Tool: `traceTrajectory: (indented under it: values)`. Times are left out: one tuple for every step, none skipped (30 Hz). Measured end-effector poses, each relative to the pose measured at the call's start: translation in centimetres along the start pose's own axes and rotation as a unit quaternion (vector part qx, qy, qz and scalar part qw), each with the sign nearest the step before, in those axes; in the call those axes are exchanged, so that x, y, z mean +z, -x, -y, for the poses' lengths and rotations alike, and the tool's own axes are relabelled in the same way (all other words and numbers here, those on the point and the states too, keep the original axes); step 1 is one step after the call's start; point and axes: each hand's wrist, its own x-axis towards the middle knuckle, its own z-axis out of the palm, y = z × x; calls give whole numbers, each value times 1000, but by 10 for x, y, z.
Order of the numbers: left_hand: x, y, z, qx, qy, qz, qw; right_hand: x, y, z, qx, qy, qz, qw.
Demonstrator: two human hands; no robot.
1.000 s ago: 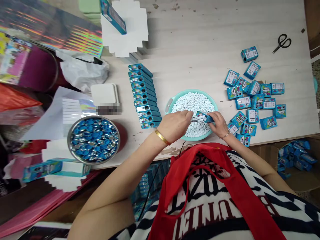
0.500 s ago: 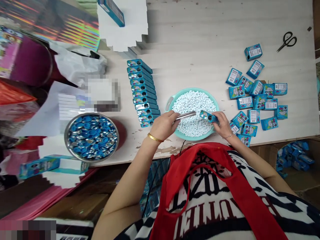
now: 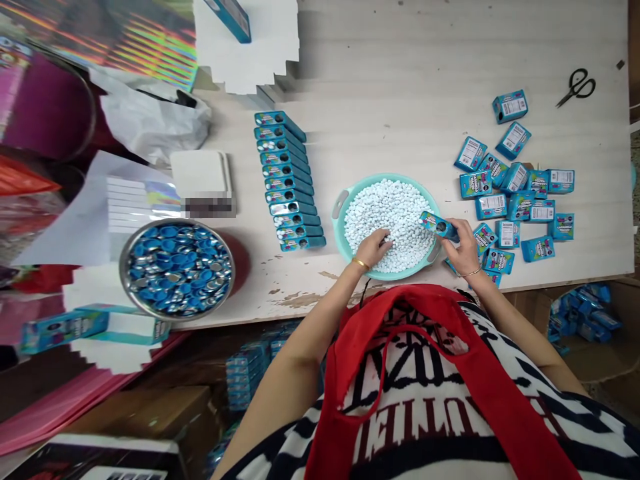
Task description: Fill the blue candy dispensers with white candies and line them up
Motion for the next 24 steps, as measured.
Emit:
traceTrajectory:
  values:
    - [-8,6,1,16,18,-5,1000,-2,0,-1,0,4,-2,1000]
    - [-18,12,0,34,33,-12,999,-3,1,-2,0,9,-2,1000]
    - [-30,19,-2,52,43,-19,998,-4,1,-3,1,15,0,1000]
    - [-41,25,-6,68,45,-24,996,-4,2,-4,1,21,5,1000]
    - [-54,32,-12,82,43,-27,995,-4,2,-5,0,26,13,1000]
    - [-66,37,-19,93,38,-26,995,-3,3,-5,-3,30,24,999]
    - [-78,42,-27,104,30,-21,994,-1,3,-5,-7,32,37,999]
    - [-90,46,-37,116,18,-13,993,1,3,-5,-13,33,48,998]
    - [-101,49,-46,129,2,-2,992,5,3,-4,-21,34,57,998]
    - [-111,51,-57,140,-21,10,990,8,4,-2,-29,35,63,997]
    - [-121,52,-67,147,-50,22,988,12,4,-1,-39,36,66,996]
    - [-129,52,-78,146,-87,34,985,16,4,0,-48,35,68,996]
    - [-137,53,-90,137,-128,47,981,20,4,2,-57,33,70,995]
    - [-144,53,-102,122,-171,60,976,23,5,3,-66,31,73,995]
    - [-150,54,-114,105,-213,73,969,26,5,4,-74,28,76,994]
    - [-155,56,-127,88,-252,84,960,28,5,5,-81,24,78,993]
    - [-159,57,-139,73,-286,92,951,30,6,6,-85,21,79,993]
    - [-163,60,-152,63,-315,96,942,32,6,7,-88,19,79,993]
    - [-166,62,-164,57,-338,97,934,33,7,8,-88,17,79,993]
    - [-168,65,-174,57,-355,97,928,34,7,8,-85,14,79,993]
    - [-169,67,-181,62,-366,98,923,34,8,9,-82,12,79,993]
    - [-171,69,-186,71,-371,97,921,35,8,9,-78,9,79,994]
    - [-171,71,-186,82,-371,94,920,35,9,9,-75,6,78,994]
    - [-171,72,-182,89,-368,86,922,34,9,9,-74,3,76,994]
